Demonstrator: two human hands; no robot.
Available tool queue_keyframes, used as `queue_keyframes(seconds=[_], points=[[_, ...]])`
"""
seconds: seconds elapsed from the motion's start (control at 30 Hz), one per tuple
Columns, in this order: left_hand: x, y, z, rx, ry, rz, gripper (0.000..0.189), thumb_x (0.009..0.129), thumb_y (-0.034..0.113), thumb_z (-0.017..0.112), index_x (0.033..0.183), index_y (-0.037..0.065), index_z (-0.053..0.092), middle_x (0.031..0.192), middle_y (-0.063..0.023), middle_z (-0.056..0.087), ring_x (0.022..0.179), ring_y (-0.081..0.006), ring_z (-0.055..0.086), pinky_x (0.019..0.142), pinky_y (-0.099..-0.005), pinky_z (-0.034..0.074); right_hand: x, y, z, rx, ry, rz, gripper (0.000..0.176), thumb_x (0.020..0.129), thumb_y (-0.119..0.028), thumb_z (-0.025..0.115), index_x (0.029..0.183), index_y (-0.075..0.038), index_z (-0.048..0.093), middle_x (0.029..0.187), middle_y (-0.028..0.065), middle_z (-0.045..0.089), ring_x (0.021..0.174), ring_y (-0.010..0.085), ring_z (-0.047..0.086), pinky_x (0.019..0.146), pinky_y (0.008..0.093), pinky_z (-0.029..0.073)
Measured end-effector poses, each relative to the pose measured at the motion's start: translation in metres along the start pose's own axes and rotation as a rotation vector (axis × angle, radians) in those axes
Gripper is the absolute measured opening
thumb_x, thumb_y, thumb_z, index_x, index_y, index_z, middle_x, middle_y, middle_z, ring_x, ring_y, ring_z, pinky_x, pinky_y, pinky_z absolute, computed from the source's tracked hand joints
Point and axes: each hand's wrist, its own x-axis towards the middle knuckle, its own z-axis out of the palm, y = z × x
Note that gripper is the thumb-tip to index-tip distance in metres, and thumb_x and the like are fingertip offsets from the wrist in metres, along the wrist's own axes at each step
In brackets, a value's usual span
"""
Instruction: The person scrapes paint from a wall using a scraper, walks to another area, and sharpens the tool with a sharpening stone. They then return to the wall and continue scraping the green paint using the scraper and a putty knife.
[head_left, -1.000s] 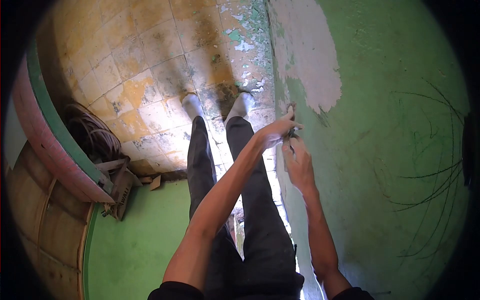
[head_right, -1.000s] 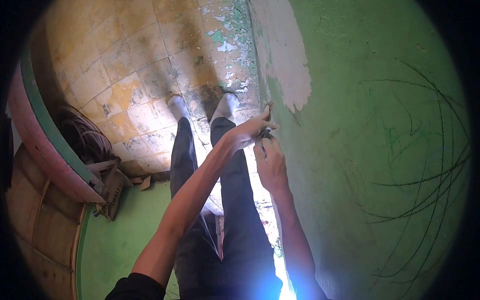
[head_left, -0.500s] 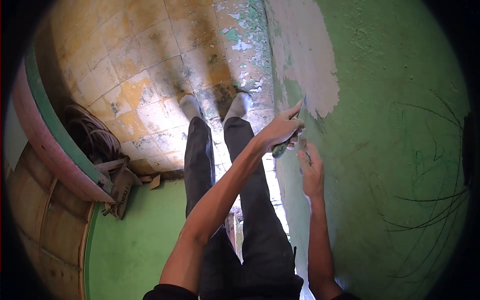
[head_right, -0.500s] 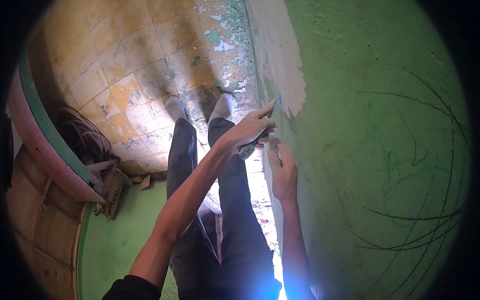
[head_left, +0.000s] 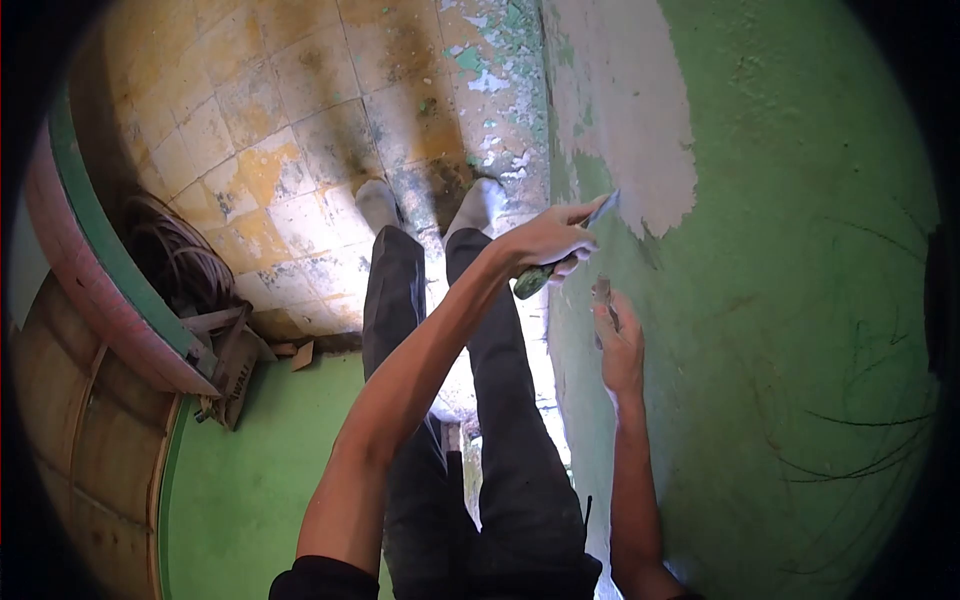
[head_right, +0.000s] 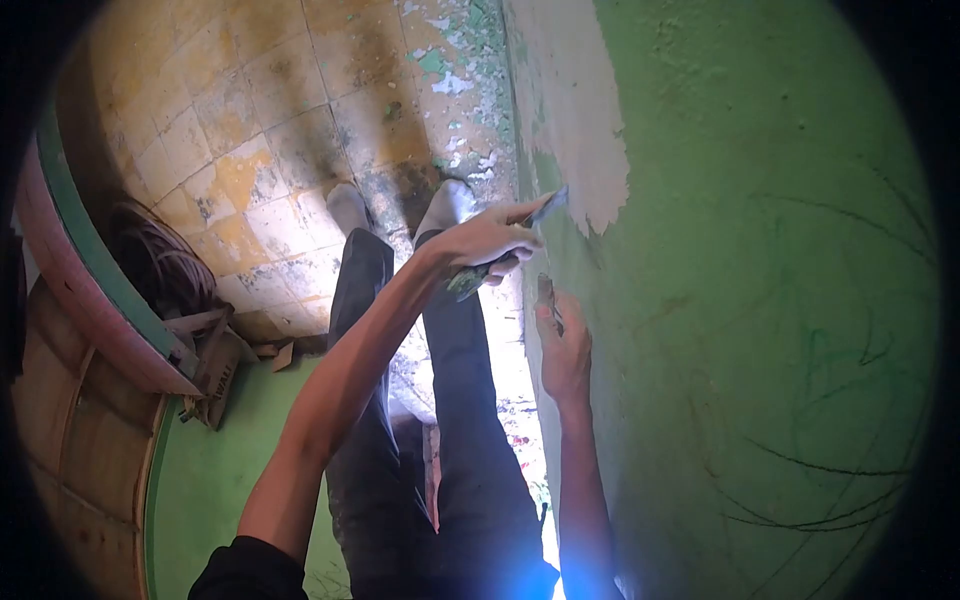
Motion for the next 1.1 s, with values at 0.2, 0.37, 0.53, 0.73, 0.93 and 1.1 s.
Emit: queue_keyframes(seconds=[0.2,0.37,0.53,0.73,0.93,1.1], points=[[0.001,0.005,0.004,-0.006,0.045,-0.013,0.073,0.095,0.013,0.054,0.157,0.021,0.016,0.072,-0.0012,0.047,0.047,-0.0101,0.043,0.040,-0.0285,0.040,0.000,0.008,-0.003,-0.037,-0.029,0.010,0.039,0.098,-0.029,0.052,0.122,0.000,0.058,0.109,0.0142,0.059,0.100,0.0248,0.056,0.090,0.0354,0.043],[0.009,-0.004,0.017,-0.019,0.111,0.023,0.069,0.097,0.016,0.053,0.156,0.023,0.020,0.073,-0.0019,0.048,0.045,-0.0100,0.044,0.040,-0.0290,0.041,0.000,0.002,0.001,-0.064,0.004,-0.035,0.036,0.098,-0.027,0.053,0.121,0.000,0.059,0.097,0.0067,0.059,0.092,0.0165,0.052,0.086,0.0308,0.041],[0.031,-0.007,0.028,0.102,0.372,0.122,0.066,0.094,0.012,0.049,0.155,0.020,0.025,0.069,-0.0048,0.051,0.042,-0.0126,0.046,0.040,-0.0304,0.042,-0.001,-0.001,0.000,-0.052,0.008,0.017,0.035,0.098,-0.025,0.053,0.121,0.000,0.059,0.094,0.0077,0.057,0.089,0.0168,0.052,0.085,0.0309,0.041],[0.029,-0.032,0.018,0.559,0.421,0.294,0.069,0.086,0.006,0.046,0.153,0.019,0.031,0.071,-0.0130,0.055,0.057,-0.0185,0.053,0.060,-0.0343,0.048,0.001,0.003,0.000,-0.072,-0.018,0.047,0.034,0.097,-0.024,0.053,0.121,0.000,0.059,0.100,0.0074,0.060,0.094,0.0160,0.054,0.087,0.0298,0.042],[0.038,-0.038,-0.009,0.634,0.414,0.335,0.072,0.084,0.005,0.045,0.153,0.023,0.031,0.081,-0.0202,0.062,0.065,-0.0248,0.057,0.071,-0.0373,0.049,0.004,0.009,0.002,-0.049,-0.011,-0.030,0.034,0.097,-0.026,0.054,0.119,0.000,0.061,0.097,0.0046,0.058,0.089,0.0131,0.052,0.082,0.0280,0.041],[0.063,-0.074,0.019,0.594,0.655,0.526,0.074,0.083,0.005,0.045,0.153,0.023,0.030,0.085,-0.0249,0.064,0.069,-0.0295,0.061,0.075,-0.0405,0.050,0.004,0.003,-0.002,-0.066,-0.010,0.032,0.035,0.097,-0.027,0.055,0.119,0.001,0.060,0.097,0.0050,0.058,0.088,0.0148,0.051,0.083,0.0290,0.041]])
